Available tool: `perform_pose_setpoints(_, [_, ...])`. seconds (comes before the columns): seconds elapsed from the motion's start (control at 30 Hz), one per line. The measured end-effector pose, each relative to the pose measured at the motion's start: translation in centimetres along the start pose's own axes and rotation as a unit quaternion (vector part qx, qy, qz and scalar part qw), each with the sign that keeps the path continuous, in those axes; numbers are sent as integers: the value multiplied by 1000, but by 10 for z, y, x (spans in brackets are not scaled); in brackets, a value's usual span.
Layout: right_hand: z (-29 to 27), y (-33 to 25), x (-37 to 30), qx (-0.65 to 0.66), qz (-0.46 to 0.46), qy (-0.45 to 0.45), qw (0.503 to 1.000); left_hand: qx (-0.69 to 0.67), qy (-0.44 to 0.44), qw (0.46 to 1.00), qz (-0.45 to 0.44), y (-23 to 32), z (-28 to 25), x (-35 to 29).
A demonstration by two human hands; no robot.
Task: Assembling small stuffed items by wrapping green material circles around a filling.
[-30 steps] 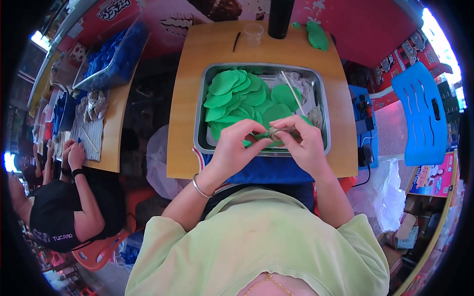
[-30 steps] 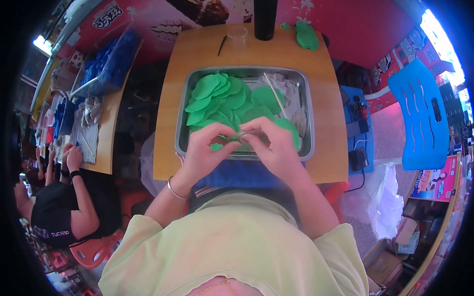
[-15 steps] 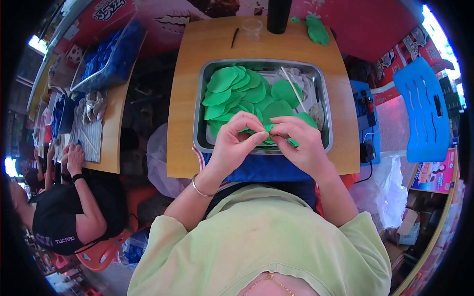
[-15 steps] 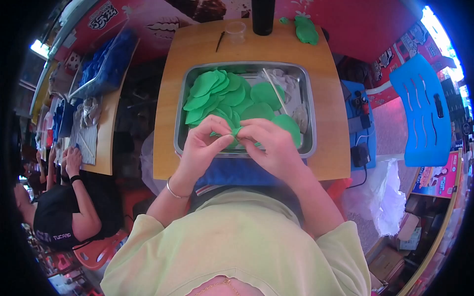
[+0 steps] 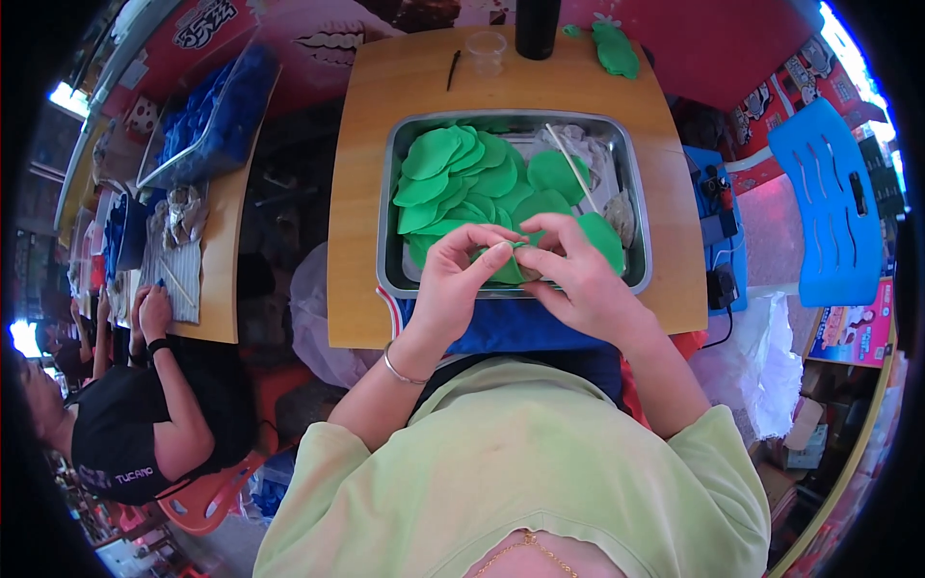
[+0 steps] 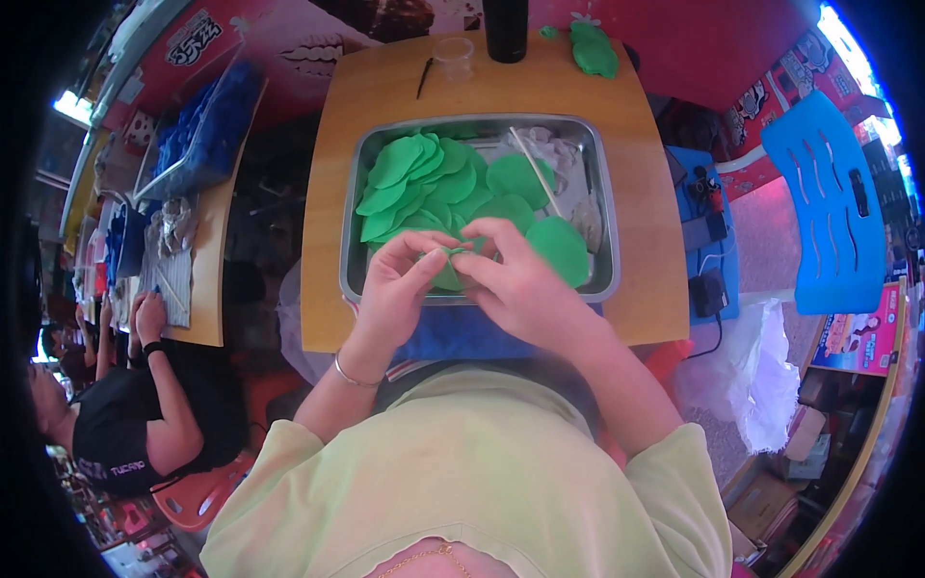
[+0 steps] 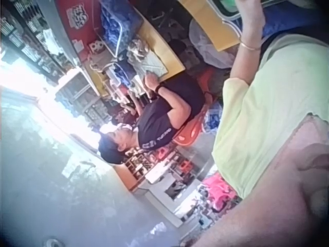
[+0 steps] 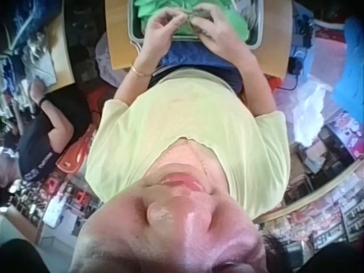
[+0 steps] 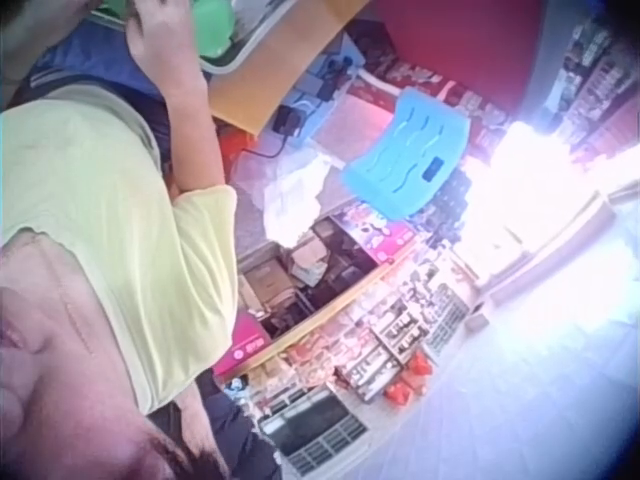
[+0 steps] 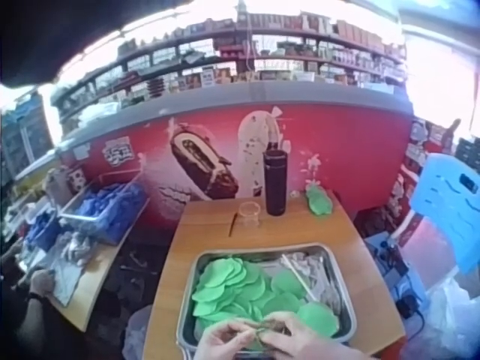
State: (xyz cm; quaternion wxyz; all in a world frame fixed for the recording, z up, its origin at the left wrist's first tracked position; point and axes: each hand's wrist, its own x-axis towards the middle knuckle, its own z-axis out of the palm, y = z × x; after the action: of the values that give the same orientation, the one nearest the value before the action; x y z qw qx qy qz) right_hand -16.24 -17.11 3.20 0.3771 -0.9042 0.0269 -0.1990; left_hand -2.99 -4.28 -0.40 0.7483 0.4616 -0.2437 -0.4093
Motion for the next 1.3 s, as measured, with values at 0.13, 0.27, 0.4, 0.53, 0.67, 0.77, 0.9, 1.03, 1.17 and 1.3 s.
perform_pose_setpoints(0.13, [-15, 1, 2, 103, 29, -17, 994, -57, 8, 998, -2, -3, 0, -4])
perform_pose_setpoints(0.27, [0, 21, -7, 277, 181, 68, 941, -195, -25, 980, 23, 2, 12, 0])
perform_pose_setpoints(0.4, [-7, 18, -7, 163, 152, 32, 974, -95, -50, 993, 42, 2, 3, 2])
perform_pose_setpoints(0.53, [-6, 20, -8, 237, 185, 94, 949, 70, -10, 991, 113, 4, -4, 8])
perform_pose_setpoints(0.67, [-12, 29, -2, 120, 64, 79, 988, 214, -76, 951, 210, 4, -2, 7])
perform_pose_setpoints(0.77, [-13, 29, -9, 288, 69, 172, 940, 105, 18, 982, 158, 0, -9, 2])
perform_pose_setpoints(0.9, [4, 49, -5, 205, 201, 60, 956, 146, -34, 978, 145, -10, -7, 9])
perform_pose_setpoints(1.03, [9, 56, -7, 167, 126, 67, 976, 39, -39, 998, 26, -9, -6, 15])
perform_pose_setpoints(1.17, [24, 70, -14, 184, 148, 61, 970, 362, 38, 916, 170, -8, -20, 22])
perform_pose_setpoints(1.3, [15, 69, -11, 262, 164, 42, 950, 296, -34, 951, 83, -8, -26, 31])
